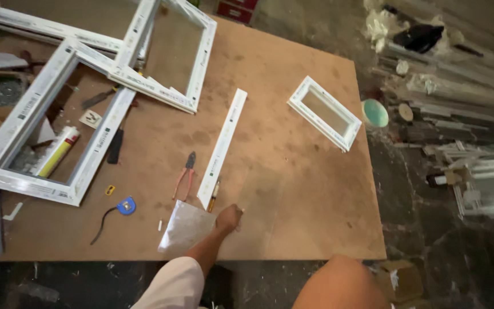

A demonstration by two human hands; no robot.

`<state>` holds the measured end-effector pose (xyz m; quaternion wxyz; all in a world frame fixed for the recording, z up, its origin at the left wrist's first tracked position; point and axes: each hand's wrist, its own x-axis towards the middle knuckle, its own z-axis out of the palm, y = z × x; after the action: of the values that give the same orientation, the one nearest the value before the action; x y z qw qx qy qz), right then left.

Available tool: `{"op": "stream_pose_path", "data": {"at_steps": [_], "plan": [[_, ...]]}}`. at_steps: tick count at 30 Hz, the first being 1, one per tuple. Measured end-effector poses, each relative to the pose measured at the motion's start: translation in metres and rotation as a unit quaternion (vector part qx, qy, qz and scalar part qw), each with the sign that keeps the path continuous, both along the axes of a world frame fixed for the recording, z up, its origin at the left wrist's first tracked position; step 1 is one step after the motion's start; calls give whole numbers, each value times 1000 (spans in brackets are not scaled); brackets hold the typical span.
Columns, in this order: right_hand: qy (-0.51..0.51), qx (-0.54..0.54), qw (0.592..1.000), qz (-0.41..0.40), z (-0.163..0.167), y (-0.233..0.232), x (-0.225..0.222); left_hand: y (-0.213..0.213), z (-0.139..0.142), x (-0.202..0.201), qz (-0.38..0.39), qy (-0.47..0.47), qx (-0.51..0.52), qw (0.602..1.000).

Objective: The person measures a transparent sheet with a tape measure, marks it with a pencil, and scores and cuts it with a utility knife on the workbench. They then position the cut sheet against a window frame, handle several frames on the table, and wipe a frame with a cloth.

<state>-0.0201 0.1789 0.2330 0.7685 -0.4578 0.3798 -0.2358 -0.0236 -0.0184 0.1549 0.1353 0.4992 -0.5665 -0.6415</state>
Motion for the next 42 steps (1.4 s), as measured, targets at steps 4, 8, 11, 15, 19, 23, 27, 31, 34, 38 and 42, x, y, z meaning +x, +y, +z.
{"op": "stream_pose_path", "data": {"at_steps": [4, 8, 11, 15, 19, 23, 27, 31, 34, 38, 42], "plan": [[7, 3, 1000, 4, -8, -15, -4, -7, 10, 8, -37, -71, 10, 997], [33, 3, 999, -25, -24, -13, 7, -14, 24, -6, -41, -183, 77, 979], [90, 16, 992, -92, -42, -2, 9, -13, 32, -18, -6, -209, 100, 973], [266, 46, 907, -323, -64, 1, -19, -10, 28, -15, 9, -118, -49, 992], [494, 21, 746, -445, -69, 37, -52, -10, 21, -3, -28, -96, -87, 991], [628, 81, 623, -459, -73, 67, -80, -10, 17, 0, -16, -57, -84, 995], [255, 304, 748, -533, -80, 58, -112, -2, 9, -12, 24, -46, -31, 998], [86, 290, 772, -559, -85, 54, -143, 9, -6, -32, 76, -34, 18, 996], [79, 256, 809, -523, -86, 63, -170, 20, -17, -46, 81, -13, -32, 996], [117, 130, 887, -427, -90, 71, -222, 41, -19, -74, 155, 50, 51, 985], [190, 102, 893, -395, -98, 74, -269, 69, -8, -106, 221, 78, 95, 968]]}}
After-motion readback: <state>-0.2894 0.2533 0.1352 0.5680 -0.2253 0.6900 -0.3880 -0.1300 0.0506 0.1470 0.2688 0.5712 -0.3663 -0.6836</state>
